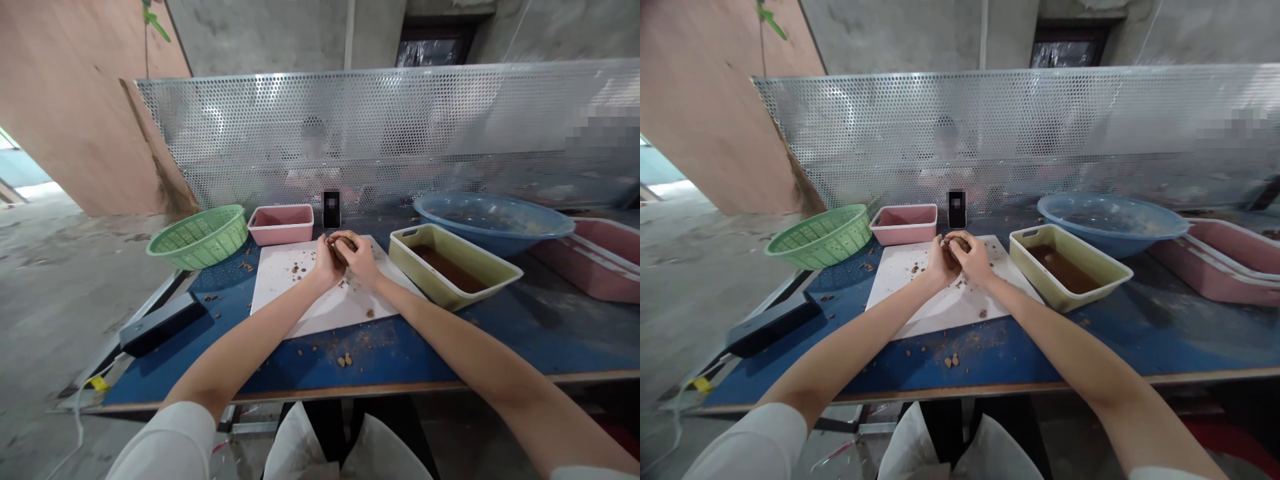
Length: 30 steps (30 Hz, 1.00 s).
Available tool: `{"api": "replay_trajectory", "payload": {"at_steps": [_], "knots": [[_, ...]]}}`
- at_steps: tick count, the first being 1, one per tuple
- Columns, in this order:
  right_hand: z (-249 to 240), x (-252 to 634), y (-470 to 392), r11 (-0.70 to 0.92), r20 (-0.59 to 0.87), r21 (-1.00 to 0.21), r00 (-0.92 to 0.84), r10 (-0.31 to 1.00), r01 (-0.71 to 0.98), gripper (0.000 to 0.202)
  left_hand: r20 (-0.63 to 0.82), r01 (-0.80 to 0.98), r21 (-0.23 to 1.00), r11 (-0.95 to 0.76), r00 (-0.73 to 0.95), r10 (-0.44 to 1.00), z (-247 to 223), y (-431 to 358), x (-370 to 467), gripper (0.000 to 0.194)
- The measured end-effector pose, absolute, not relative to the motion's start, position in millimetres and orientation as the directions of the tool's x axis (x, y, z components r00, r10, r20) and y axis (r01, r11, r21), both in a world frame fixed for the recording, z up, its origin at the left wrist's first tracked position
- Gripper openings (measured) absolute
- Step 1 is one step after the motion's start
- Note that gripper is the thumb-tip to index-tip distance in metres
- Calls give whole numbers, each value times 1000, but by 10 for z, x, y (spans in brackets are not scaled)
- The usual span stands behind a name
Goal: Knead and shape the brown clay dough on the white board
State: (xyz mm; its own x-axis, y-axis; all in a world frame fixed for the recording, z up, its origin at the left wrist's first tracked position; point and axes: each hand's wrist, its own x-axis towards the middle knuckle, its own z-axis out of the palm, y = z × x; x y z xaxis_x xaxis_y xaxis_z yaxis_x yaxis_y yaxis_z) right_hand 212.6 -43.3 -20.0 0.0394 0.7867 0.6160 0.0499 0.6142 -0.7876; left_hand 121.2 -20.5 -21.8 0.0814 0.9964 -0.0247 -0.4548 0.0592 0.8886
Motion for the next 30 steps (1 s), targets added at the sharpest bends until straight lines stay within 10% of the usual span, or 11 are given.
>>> {"api": "replay_trajectory", "payload": {"at_steps": [5,9,22,30], "knots": [[-138,2109,-391,449,431,-842,129,893,-299,24,360,-266,865,-425,-260,896,-86,-192,1052,30],[-116,2032,-460,255,312,-871,-71,947,-419,43,787,77,612,-787,-161,596,-2,-255,867,35],[-84,1866,-621,456,446,-873,94,890,-172,45,747,134,651,-747,-286,600,-34,-567,1111,33],[-139,1805,-547,358,326,-879,150,933,-316,36,653,66,750,-658,-232,721,16,-328,1100,25]]}}
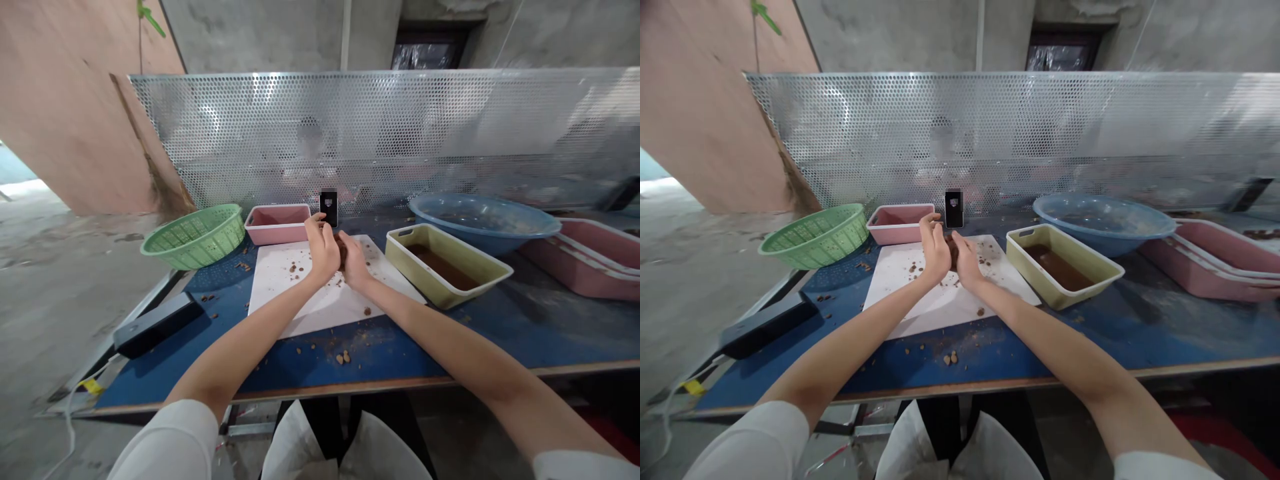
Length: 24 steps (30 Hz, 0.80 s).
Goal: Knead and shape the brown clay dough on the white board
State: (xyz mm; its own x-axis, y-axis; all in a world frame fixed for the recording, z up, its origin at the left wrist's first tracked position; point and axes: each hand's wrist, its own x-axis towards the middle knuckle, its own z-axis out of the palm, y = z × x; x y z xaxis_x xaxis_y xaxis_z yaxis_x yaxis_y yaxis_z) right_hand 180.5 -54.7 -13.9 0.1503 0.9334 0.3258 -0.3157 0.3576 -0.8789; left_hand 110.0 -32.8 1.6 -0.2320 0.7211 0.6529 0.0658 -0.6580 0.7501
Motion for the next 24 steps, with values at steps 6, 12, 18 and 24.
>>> {"api": "replay_trajectory", "payload": {"at_steps": [6,12,18,24], "knots": [[-190,1965,-414,558,512,-828,341,788,-46,42,488,-175,859,-481,-1,873,-118,-396,1172,43],[-331,2127,-249,520,474,-854,412,778,1,42,628,124,763,-635,94,773,-110,-602,1158,45],[-193,1947,-440,425,388,-852,177,905,-305,62,596,195,784,-589,30,803,-128,-625,1124,54],[-66,1885,-587,313,285,-868,130,950,-385,63,619,185,772,-609,3,786,-53,-641,1136,53]]}}
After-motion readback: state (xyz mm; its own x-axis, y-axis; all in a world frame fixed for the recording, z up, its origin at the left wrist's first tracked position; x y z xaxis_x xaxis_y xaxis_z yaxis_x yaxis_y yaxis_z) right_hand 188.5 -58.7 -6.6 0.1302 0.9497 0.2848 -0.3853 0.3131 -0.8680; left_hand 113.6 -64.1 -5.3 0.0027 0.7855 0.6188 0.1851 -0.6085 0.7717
